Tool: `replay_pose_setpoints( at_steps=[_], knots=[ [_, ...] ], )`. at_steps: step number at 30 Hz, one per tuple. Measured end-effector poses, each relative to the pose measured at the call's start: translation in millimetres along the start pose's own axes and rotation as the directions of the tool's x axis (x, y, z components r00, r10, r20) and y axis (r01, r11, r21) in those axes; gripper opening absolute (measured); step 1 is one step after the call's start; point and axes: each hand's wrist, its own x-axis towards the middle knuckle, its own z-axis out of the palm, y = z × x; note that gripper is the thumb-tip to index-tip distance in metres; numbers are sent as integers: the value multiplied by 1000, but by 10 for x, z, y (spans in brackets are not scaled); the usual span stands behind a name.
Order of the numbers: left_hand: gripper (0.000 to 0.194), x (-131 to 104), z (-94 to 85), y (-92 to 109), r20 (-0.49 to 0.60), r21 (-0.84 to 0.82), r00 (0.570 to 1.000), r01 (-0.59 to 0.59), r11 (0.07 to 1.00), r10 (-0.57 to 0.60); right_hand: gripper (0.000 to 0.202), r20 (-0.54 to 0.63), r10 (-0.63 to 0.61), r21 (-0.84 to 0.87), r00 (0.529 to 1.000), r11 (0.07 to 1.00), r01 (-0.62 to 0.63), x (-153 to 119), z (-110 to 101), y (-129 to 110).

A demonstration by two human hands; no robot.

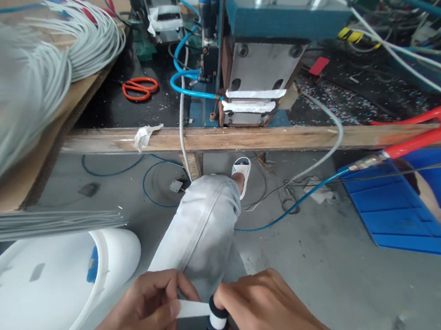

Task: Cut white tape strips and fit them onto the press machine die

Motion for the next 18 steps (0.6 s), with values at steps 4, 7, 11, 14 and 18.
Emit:
replay_pose_setpoints(
  at_steps=[4, 7, 11, 14, 18],
  knots=[
    [48, 9, 13, -34, -7, 41, 1000, 8, 999, -7, 31, -34, 0, -168, 999, 986, -6, -53, 23, -5],
    [49, 3, 39, -97, 0, 80, 1000, 20, 997, -20, 27, -16, -40, -364, 999, 931, 32, -103, 7, -12],
    [48, 4, 57, -103, -26, 97, 1000, 10, 995, -8, 27, -54, -73, -497, 996, 867, 37, -67, -72, -35],
    [50, -2, 24, -41, -36, 86, 999, -10, 996, 13, 25, -47, -40, -457, 998, 889, 14, 43, -120, -62],
    [48, -49, -18, 25, -77, 141, 997, 10, 990, 1, 23, -55, -50, -436, 997, 900, 21, 179, -95, -106]
  ],
)
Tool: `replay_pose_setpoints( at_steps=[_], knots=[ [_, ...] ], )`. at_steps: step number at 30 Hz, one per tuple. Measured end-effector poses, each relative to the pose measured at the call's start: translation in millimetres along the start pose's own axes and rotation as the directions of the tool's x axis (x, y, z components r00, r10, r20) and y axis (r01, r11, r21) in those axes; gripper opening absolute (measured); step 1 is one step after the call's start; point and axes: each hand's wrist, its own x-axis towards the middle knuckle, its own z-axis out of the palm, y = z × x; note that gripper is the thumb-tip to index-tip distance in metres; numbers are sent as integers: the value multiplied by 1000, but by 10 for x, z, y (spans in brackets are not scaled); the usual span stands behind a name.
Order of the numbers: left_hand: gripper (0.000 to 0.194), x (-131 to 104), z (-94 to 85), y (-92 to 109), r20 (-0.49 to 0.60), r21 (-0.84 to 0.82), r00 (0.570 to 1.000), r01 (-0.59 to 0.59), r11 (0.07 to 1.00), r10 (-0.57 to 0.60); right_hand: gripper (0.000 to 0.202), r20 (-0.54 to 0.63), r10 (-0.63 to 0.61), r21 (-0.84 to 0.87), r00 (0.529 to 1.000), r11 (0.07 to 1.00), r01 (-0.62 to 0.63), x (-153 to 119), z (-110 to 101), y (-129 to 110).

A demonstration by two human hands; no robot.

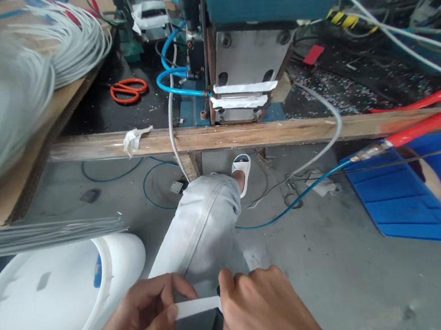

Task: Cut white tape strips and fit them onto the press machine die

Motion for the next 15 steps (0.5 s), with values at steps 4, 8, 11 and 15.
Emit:
replay_pose_setpoints(
  at_steps=[4, 8, 11, 15],
  knots=[
    [46, -19, 25, 11, -25, 0, 1000, -1, 1000, 1, 23, -13, -3, -69, 1000, 998, 2, 71, 14, -89],
    [46, -2, 9, 11, -18, -19, 1000, 13, 1000, -13, 26, 40, -19, -31, 999, 999, 20, 120, -38, -81],
    [42, 14, -72, 18, -26, -85, 1000, -7, 996, 5, 26, 63, -70, 199, 996, 978, 56, 126, -99, 66],
    [42, 28, -173, 22, 15, -230, 999, -30, 973, 34, 23, 112, -41, 605, 993, 795, -35, 74, -97, 272]
  ],
)
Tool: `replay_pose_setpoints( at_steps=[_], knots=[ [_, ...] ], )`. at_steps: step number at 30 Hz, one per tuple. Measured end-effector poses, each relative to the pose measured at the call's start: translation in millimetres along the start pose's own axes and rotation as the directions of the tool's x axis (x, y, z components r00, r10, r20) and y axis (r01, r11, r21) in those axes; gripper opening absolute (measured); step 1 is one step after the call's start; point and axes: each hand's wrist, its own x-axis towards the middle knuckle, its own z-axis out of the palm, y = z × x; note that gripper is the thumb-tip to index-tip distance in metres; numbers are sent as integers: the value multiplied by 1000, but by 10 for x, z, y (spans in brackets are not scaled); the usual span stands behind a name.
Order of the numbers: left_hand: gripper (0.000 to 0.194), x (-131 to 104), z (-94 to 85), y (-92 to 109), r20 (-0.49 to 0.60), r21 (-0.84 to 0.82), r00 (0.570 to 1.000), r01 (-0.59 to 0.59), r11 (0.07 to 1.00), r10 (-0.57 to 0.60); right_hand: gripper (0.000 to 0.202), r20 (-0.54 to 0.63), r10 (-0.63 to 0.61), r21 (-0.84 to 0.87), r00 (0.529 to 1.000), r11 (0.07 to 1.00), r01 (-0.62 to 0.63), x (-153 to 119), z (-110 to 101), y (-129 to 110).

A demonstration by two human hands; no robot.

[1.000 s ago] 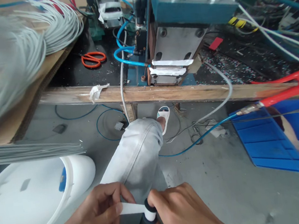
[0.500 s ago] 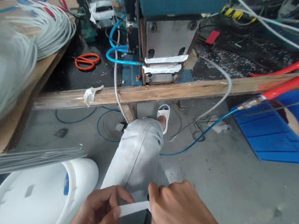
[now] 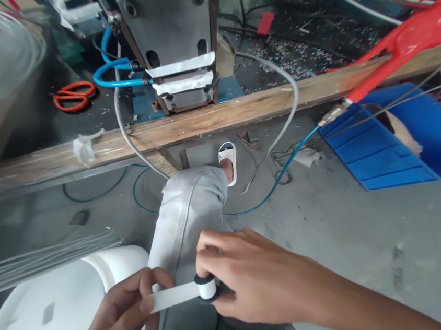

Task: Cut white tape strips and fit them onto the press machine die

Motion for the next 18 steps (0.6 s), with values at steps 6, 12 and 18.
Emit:
replay_pose_setpoints(
  at_steps=[6, 12, 18],
  knots=[
    [40, 26, -53, 42, 44, 75, 999, 3, 997, -6, 31, -121, -126, 100, 985, 985, 138, -58, 204, 185],
    [42, 10, -64, 30, -25, 174, 999, 33, 984, -29, 13, -82, -101, -290, 991, 954, 74, -27, 210, 71],
    [44, -104, -15, 168, -103, 304, 995, 22, 952, 10, 25, -30, -15, -43, 999, 999, 14, 5, 121, -21]
  ],
)
